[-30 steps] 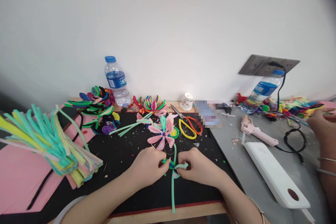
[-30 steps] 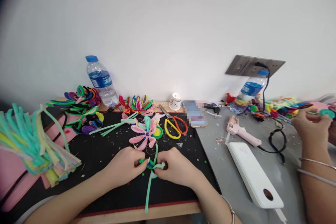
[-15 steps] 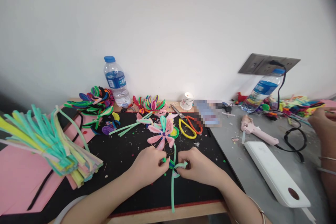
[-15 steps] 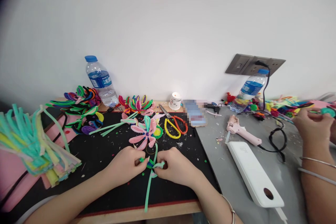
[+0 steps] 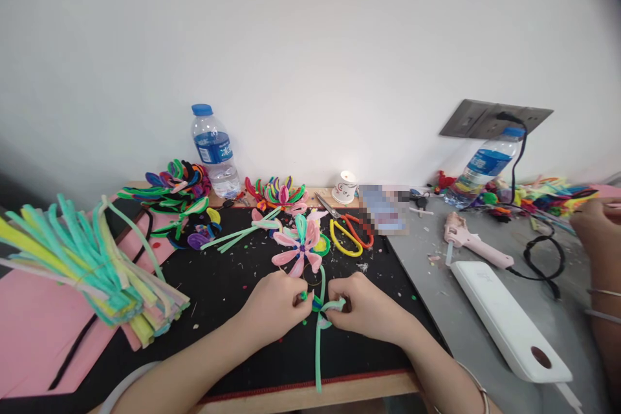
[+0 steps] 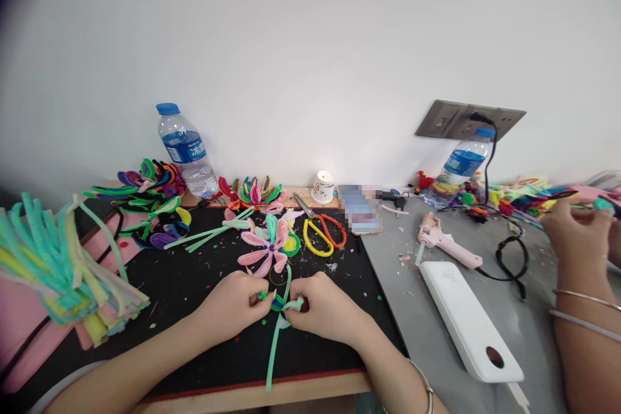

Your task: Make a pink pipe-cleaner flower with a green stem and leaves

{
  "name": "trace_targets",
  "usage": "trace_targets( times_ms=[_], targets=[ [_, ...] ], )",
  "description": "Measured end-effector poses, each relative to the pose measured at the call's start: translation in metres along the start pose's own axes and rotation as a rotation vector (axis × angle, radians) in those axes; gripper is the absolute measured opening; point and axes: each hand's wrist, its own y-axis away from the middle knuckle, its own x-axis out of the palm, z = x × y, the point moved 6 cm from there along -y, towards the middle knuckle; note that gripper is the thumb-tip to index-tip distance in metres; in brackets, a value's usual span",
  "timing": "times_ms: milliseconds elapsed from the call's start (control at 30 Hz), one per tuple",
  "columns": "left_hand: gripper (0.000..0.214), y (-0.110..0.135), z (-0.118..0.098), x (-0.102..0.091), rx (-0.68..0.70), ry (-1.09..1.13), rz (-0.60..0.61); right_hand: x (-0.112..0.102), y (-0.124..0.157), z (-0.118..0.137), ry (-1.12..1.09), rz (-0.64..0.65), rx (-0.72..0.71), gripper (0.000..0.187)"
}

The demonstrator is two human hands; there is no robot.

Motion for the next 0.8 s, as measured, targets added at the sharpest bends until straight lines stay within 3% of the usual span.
trace_targets(
  times_ms=[800],
  targets=[
    [0.031, -0.0017, 0.0016, 0.0034, -0.015, 0.064, 0.016, -0.0009, 0.0001, 0.0006, 0.024, -0.027, -0.023, 0.015]
  ],
)
